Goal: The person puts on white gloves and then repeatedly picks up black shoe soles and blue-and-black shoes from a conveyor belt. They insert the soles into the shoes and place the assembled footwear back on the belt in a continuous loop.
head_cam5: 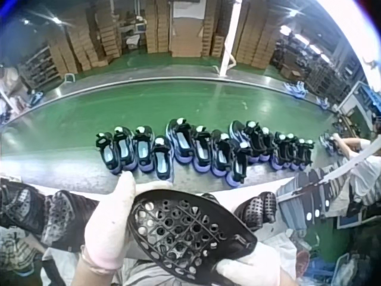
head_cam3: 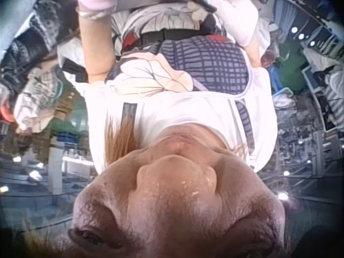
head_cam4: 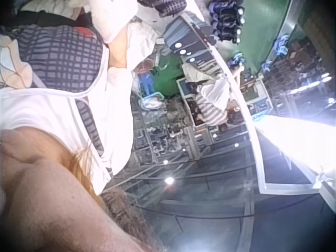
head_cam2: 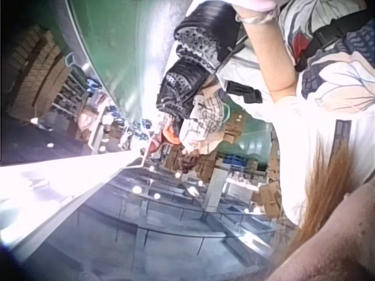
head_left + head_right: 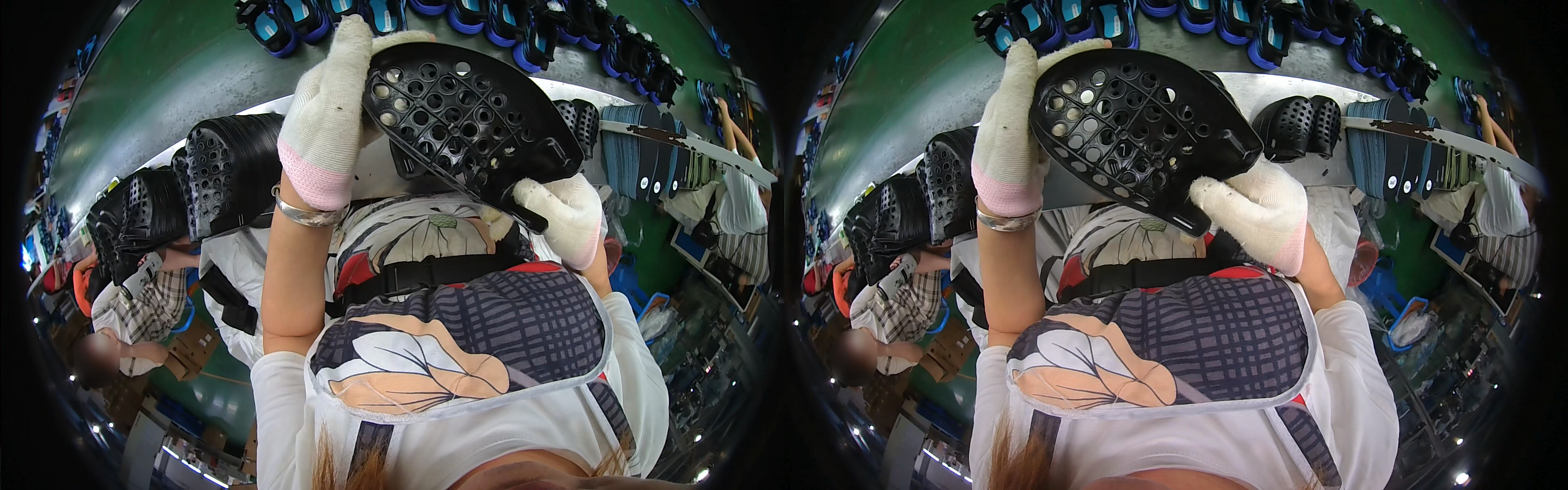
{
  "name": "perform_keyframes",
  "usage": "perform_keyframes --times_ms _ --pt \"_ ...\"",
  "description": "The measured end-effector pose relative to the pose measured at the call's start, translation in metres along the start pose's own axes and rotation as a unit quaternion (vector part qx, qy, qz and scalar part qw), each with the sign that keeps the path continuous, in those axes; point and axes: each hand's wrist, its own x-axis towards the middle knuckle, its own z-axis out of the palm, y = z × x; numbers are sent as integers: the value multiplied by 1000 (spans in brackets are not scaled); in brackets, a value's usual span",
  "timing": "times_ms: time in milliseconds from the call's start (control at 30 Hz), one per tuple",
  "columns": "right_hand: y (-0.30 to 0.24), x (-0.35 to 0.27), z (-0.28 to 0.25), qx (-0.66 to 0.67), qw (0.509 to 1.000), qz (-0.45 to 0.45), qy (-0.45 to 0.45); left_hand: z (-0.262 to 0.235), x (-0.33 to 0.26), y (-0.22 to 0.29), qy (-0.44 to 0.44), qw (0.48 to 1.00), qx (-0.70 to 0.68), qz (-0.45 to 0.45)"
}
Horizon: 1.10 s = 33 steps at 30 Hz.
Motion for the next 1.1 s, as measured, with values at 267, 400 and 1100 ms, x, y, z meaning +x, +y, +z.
perform_keyframes --times_ms 267,400,1100 --pt "-8 -2 12 98 984 -102 103 -9 0 -2 54 991 115 48" --pt "-17 19 -6 -275 867 -338 240 -27 -12 3 60 979 179 82" --pt "-20 53 25 -590 745 -305 -61 -92 -135 -23 176 965 181 69"
